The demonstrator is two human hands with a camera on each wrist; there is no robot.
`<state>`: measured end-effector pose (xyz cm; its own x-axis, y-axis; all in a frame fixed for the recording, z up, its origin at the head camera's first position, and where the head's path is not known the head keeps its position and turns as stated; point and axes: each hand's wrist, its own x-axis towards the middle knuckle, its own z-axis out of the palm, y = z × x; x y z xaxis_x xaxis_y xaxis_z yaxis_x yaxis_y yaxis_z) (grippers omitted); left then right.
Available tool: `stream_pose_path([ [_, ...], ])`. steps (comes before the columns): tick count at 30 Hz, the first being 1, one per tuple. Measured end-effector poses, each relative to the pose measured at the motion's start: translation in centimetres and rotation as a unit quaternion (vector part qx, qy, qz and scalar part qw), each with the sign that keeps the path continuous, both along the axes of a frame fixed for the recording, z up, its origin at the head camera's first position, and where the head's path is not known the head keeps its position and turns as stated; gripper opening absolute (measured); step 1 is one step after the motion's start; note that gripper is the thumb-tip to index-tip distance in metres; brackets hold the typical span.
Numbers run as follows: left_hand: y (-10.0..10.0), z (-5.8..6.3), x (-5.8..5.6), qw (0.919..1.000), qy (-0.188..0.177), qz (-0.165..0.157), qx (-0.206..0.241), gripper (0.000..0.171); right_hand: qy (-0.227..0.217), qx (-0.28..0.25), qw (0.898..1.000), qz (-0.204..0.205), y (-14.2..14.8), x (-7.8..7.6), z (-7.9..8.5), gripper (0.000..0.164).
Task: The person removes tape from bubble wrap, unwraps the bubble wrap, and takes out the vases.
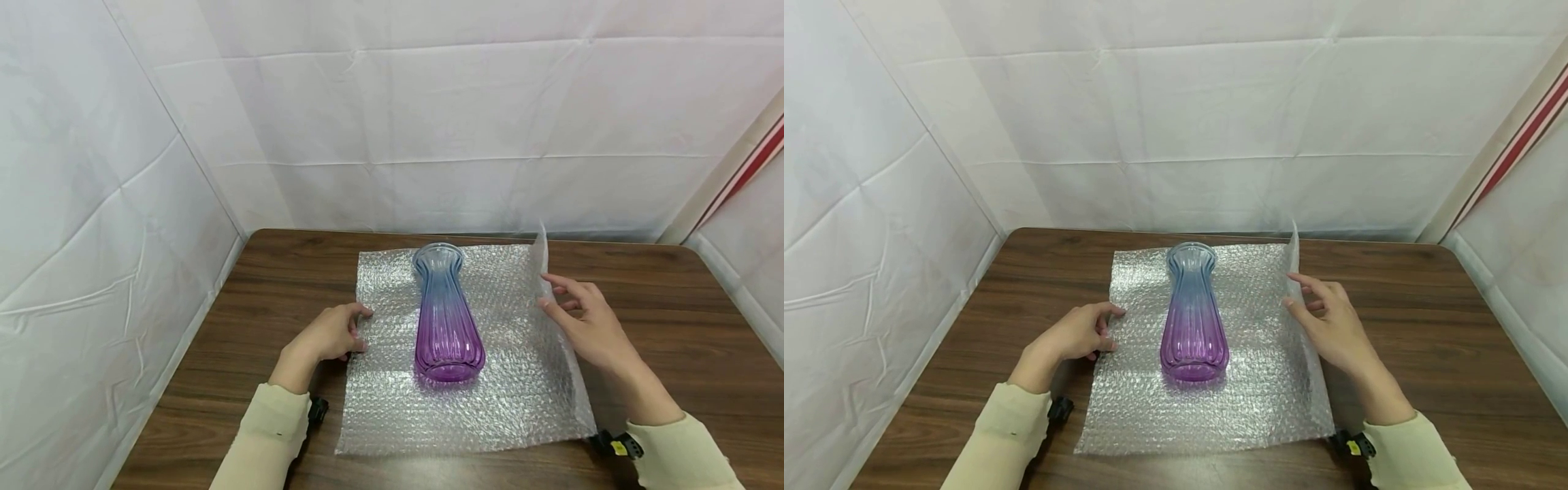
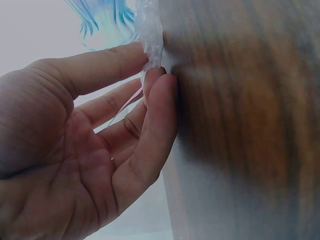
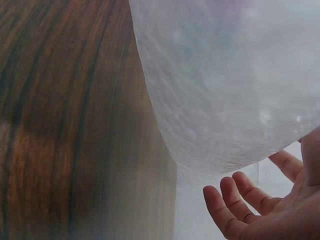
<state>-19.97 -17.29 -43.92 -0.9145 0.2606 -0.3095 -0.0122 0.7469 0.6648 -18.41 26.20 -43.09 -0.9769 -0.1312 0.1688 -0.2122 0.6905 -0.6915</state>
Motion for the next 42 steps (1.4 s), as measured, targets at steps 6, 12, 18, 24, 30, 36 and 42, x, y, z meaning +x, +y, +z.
stream_pose_path([
  [6,-0.1,0.0,0.0,1.0000,-0.001,-0.002,-0.001,0.062,-0.004,0.009,1.000,-0.010,0.4,0.0,0.1,0.050],
  [12,0.0,-0.1,0.0,1.0000,-0.001,-0.001,0.001,0.062,0.006,0.024,1.000,-0.014,0.9,0.0,0.1,0.048],
  [18,-0.1,-0.3,0.0,1.0000,-0.001,-0.001,0.006,0.061,0.005,0.037,0.999,-0.015,1.2,0.2,0.1,0.046],
  [24,0.0,-0.3,0.0,1.0000,0.005,-0.004,0.000,0.061,0.004,0.048,0.999,-0.015,1.8,0.4,0.1,0.044],
  [30,0.0,-0.2,0.0,1.0000,0.004,-0.005,-0.001,0.060,0.006,0.054,0.998,-0.024,2.4,0.6,0.2,0.043],
  [36,0.0,-0.2,0.0,1.0000,0.006,-0.005,-0.001,0.060,0.004,0.061,0.998,-0.030,2.9,0.5,0.0,0.042],
  [42,0.0,-0.2,0.0,1.0000,0.005,-0.007,-0.003,0.061,-0.008,0.059,0.998,-0.036,3.3,0.6,0.0,0.043],
])
